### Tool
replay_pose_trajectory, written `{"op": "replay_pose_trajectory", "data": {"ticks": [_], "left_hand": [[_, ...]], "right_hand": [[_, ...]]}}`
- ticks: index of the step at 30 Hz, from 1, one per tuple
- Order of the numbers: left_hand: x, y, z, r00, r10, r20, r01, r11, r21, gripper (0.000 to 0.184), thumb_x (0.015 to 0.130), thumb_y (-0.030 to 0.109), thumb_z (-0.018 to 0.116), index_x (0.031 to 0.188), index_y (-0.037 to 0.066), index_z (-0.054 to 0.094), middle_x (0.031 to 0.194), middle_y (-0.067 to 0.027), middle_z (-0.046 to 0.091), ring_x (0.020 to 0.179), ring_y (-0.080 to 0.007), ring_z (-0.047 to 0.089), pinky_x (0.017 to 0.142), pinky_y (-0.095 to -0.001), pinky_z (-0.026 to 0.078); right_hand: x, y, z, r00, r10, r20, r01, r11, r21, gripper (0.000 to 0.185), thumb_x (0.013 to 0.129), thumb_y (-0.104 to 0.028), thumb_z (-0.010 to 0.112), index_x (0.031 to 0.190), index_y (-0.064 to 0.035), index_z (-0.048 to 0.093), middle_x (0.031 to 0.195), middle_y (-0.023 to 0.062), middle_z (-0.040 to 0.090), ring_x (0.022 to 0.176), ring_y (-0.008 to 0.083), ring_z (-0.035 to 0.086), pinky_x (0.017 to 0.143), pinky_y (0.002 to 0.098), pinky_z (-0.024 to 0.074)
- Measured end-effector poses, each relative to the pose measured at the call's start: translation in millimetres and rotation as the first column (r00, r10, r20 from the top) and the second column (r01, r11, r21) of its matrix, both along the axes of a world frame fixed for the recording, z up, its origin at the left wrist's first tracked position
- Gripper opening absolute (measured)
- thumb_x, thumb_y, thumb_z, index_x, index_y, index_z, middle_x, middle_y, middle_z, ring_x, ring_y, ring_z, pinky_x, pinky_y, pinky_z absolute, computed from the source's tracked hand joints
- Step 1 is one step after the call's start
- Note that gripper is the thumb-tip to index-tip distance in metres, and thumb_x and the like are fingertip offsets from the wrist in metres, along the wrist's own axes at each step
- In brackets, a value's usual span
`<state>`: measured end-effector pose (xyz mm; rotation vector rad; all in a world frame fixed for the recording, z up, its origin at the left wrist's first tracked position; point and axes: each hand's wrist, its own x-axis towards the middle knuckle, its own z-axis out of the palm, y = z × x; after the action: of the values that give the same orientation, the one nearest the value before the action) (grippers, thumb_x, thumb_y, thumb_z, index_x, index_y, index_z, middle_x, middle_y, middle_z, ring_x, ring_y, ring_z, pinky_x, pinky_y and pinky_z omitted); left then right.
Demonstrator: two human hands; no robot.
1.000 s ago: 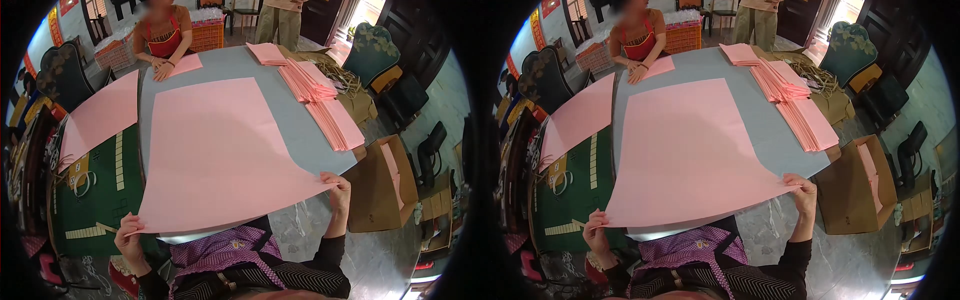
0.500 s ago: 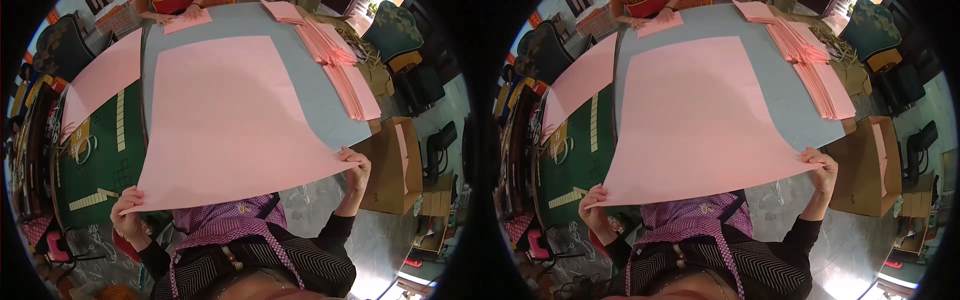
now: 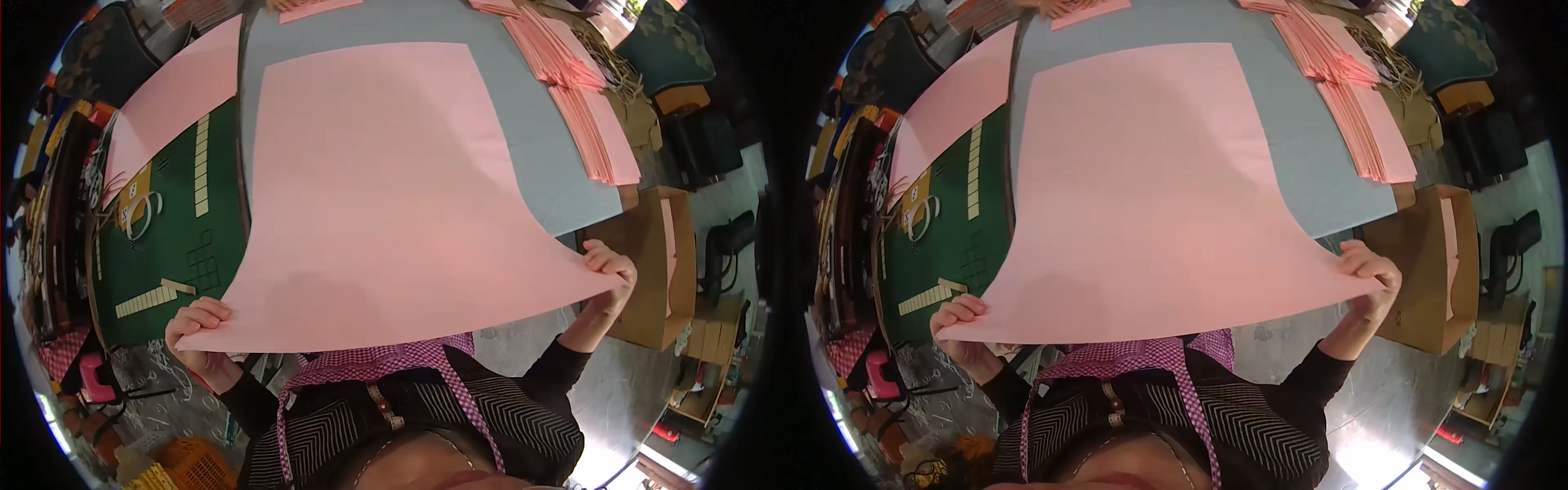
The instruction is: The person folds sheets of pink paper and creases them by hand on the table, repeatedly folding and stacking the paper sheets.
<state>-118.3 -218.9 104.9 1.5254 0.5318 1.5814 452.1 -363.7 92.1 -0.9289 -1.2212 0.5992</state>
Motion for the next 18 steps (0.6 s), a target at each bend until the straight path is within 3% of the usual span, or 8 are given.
{"op": "replay_pose_trajectory", "data": {"ticks": [1, 7, 8, 12, 14, 18], "left_hand": [[-2, 1, 1, 1.000, 0.016, -0.002, -0.016, 1.000, 0.005, 0.017, 0.088, 0.017, 0.064, 0.087, 0.003, 0.055, 0.072, -0.0149, 0.059, 0.068, -0.0308, 0.060, 0.065, -0.0441, 0.050], [2, 9, 13, 0.997, 0.075, 0.032, -0.071, 0.989, -0.129, 0.017, 0.089, 0.015, 0.063, 0.087, 0.001, 0.054, 0.073, -0.0170, 0.058, 0.063, -0.0321, 0.058, 0.057, -0.0392, 0.049], [-1, 16, 14, 0.998, 0.059, -0.025, -0.061, 0.994, -0.091, 0.013, 0.088, 0.011, 0.063, 0.089, 0.001, 0.055, 0.075, -0.0180, 0.059, 0.065, -0.0326, 0.059, 0.057, -0.0393, 0.051], [7, 41, 26, 0.997, -0.047, 0.057, 0.053, 0.992, -0.114, 0.009, 0.088, 0.005, 0.063, 0.090, -0.001, 0.057, 0.075, -0.0184, 0.060, 0.069, -0.0322, 0.062, 0.061, -0.0414, 0.053], [11, 52, 31, 1.000, -0.019, 0.022, 0.021, 0.990, -0.140, 0.009, 0.090, 0.006, 0.061, 0.089, -0.003, 0.057, 0.077, -0.0195, 0.060, 0.069, -0.0321, 0.062, 0.064, -0.0420, 0.054], [7, 92, 27, 0.999, 0.023, -0.035, -0.029, 0.976, -0.216, 0.008, 0.090, 0.003, 0.059, 0.095, -0.004, 0.059, 0.085, -0.0140, 0.062, 0.077, -0.0210, 0.061, 0.072, -0.0325, 0.052]], "right_hand": [[-1, 4, 1, 1.000, 0.015, 0.015, -0.016, 0.997, 0.073, 0.024, 0.080, -0.023, 0.073, 0.081, -0.0047, 0.058, 0.073, 0.0119, 0.063, 0.072, 0.0261, 0.059, 0.087, 0.0492, 0.0417], [9, 24, 18, 1.000, 0.022, 0.017, -0.022, 1.000, 0.004, 0.025, 0.082, -0.023, 0.072, 0.083, -0.0041, 0.057, 0.076, 0.0124, 0.064, 0.075, 0.0255, 0.060, 0.088, 0.0481, 0.0423], [11, 32, 19, 0.999, 0.031, 0.032, -0.030, 0.999, -0.030, 0.025, 0.082, -0.023, 0.072, 0.085, -0.0036, 0.056, 0.078, 0.0127, 0.064, 0.077, 0.0255, 0.060, 0.088, 0.0479, 0.0424], [25, 58, 20, 0.999, -0.032, 0.030, 0.032, 0.999, 0.000, 0.019, 0.088, -0.017, 0.066, 0.095, -0.0016, 0.057, 0.086, 0.0141, 0.065, 0.086, 0.0259, 0.062, 0.091, 0.0461, 0.0453], [36, 73, 24, 0.998, 0.005, 0.063, -0.004, 1.000, -0.012, 0.021, 0.090, -0.018, 0.064, 0.101, -0.0007, 0.057, 0.090, 0.0141, 0.065, 0.090, 0.0247, 0.062, 0.091, 0.0430, 0.0456], [46, 116, 30, 0.999, 0.035, 0.003, -0.035, 0.996, -0.079, 0.019, 0.091, -0.013, 0.062, 0.103, 0.0002, 0.057, 0.092, 0.0107, 0.064, 0.087, 0.0196, 0.060, 0.084, 0.0344, 0.0450]]}}
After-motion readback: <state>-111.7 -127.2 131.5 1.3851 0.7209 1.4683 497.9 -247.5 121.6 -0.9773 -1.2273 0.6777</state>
